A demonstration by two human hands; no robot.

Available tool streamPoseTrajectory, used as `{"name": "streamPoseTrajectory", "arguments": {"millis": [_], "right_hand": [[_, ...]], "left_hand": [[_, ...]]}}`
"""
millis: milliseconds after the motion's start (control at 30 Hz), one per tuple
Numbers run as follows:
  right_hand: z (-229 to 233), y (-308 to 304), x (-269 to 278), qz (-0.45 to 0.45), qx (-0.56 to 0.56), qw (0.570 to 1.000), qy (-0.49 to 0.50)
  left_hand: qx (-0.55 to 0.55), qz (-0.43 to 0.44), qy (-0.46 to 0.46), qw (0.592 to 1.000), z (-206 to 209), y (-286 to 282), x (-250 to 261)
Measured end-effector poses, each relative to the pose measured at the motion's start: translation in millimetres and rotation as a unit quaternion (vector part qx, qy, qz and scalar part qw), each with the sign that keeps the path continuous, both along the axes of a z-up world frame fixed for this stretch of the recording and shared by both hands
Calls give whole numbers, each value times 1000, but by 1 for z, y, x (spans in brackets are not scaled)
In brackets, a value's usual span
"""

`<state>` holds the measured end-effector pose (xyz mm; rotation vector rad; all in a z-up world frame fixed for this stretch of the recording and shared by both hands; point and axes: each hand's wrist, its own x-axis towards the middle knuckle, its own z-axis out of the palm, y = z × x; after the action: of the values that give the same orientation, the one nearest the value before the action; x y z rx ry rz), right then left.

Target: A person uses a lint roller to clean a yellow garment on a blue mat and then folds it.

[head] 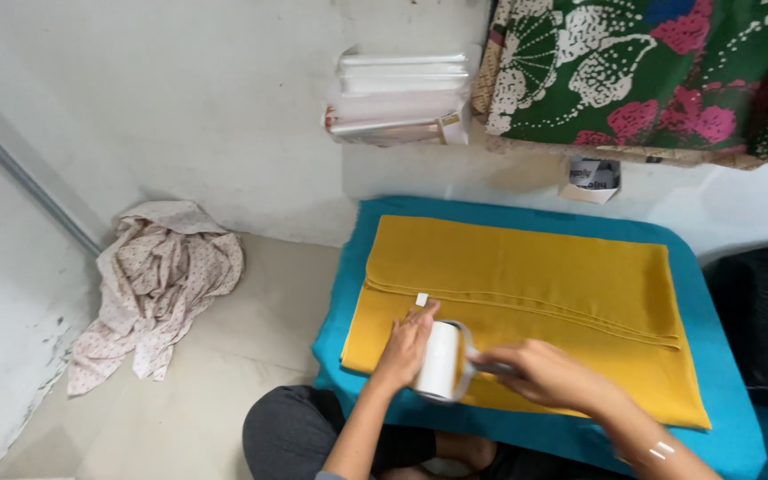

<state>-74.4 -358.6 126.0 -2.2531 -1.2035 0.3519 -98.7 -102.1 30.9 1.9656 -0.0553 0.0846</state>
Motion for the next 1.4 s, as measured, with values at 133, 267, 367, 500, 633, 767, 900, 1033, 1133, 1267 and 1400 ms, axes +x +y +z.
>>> {"name": "streamPoseTrajectory", "arguments": {"millis": [133, 267, 367, 500, 633, 767, 900, 1033, 1133, 1267, 1400], "right_hand": [[-12, -92, -11, -110, -116, 986, 47], [10, -157, -26, -215, -283, 929, 104], [23, -172, -22, -243, -334, 905, 101], [29, -126, -8, -296, -217, 928, 65], [10, -67, 12, -223, -143, 964, -22], [8, -55, 6, -195, -108, 975, -22], [9, -107, -21, -222, -203, 954, 1], [17, -161, -55, -290, -336, 892, 82], [19, -192, -60, -279, -431, 852, 106], [52, -178, -46, -374, -344, 853, 117], [32, -160, 0, -406, -169, 897, 30]], "left_hand": [[330, -44, -11, 943, -23, -9, -12], [428, -14, -113, 896, -37, -10, -16], [424, -19, -95, 900, -35, -10, -17], [427, -30, -75, 901, -35, -11, -16], [431, -23, -79, 899, -34, -12, -17], [428, -33, -53, 902, -30, -11, -17], [438, -30, -68, 896, -31, -11, -17], [430, -19, -91, 898, -36, -11, -16], [428, -34, -52, 901, -39, -17, -10], [408, -101, -20, 907, -18, -53, 6], [379, -126, -68, 914, -11, -104, 27]]}}
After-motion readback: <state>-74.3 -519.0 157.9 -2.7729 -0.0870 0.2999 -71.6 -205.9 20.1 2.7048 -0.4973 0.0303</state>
